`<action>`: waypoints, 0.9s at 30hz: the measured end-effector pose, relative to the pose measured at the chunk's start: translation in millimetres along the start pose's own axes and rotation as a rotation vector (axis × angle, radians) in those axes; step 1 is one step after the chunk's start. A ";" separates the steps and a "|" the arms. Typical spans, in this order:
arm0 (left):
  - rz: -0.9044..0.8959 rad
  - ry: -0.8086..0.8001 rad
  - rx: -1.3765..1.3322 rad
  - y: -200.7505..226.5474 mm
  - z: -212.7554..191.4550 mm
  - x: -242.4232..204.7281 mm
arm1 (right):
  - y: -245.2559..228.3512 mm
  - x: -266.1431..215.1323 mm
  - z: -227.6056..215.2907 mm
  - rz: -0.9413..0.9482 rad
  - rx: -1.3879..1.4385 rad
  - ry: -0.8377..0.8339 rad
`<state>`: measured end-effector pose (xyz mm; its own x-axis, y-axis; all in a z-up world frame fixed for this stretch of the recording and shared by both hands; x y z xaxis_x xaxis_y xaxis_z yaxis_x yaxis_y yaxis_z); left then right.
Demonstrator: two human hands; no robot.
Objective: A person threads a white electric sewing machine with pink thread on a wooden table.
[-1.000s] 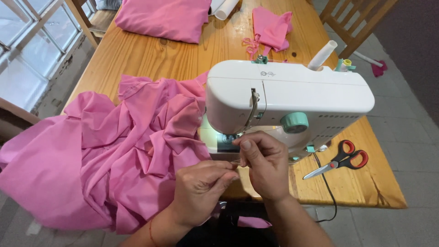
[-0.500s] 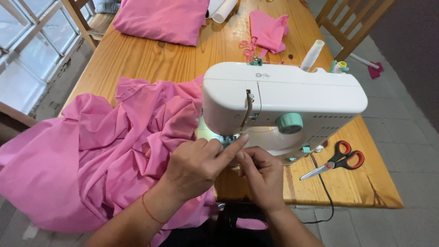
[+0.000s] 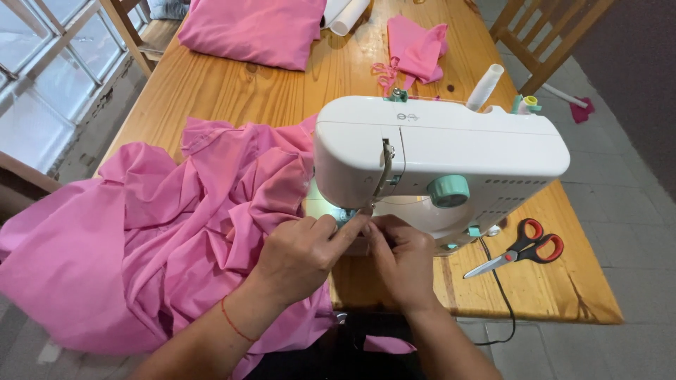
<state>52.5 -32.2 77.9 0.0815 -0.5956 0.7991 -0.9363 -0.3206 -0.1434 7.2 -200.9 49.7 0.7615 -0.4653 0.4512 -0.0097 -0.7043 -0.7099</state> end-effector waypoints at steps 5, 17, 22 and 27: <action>-0.015 -0.031 0.023 -2.1 0.3 -0.3 | -4.1 3.6 1.2 -0.043 -0.181 -0.010; -0.025 -0.077 0.085 -4.3 8.5 -3.1 | -19.4 15.5 2.7 -0.197 -0.322 0.002; -0.022 -0.072 0.095 5.0 -0.4 -1.9 | -15.9 4.3 0.5 -0.176 -0.357 -0.038; -0.027 -0.068 0.092 4.4 -5.7 1.0 | -17.6 0.9 -0.7 -0.191 -0.297 -0.016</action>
<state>46.5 -30.0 81.4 0.1326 -0.6332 0.7625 -0.8984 -0.4017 -0.1774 7.6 -189.3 63.0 0.7781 -0.3032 0.5500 -0.0526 -0.9041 -0.4240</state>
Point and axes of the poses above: each hand's wrist, its own x-axis towards the middle knuckle, its own z-axis out of the palm, y = z × x, the point moved 10 cm from there along x, towards the middle knuckle, and after that the axes turned 10 degrees about -x, right-handed, at the moved point
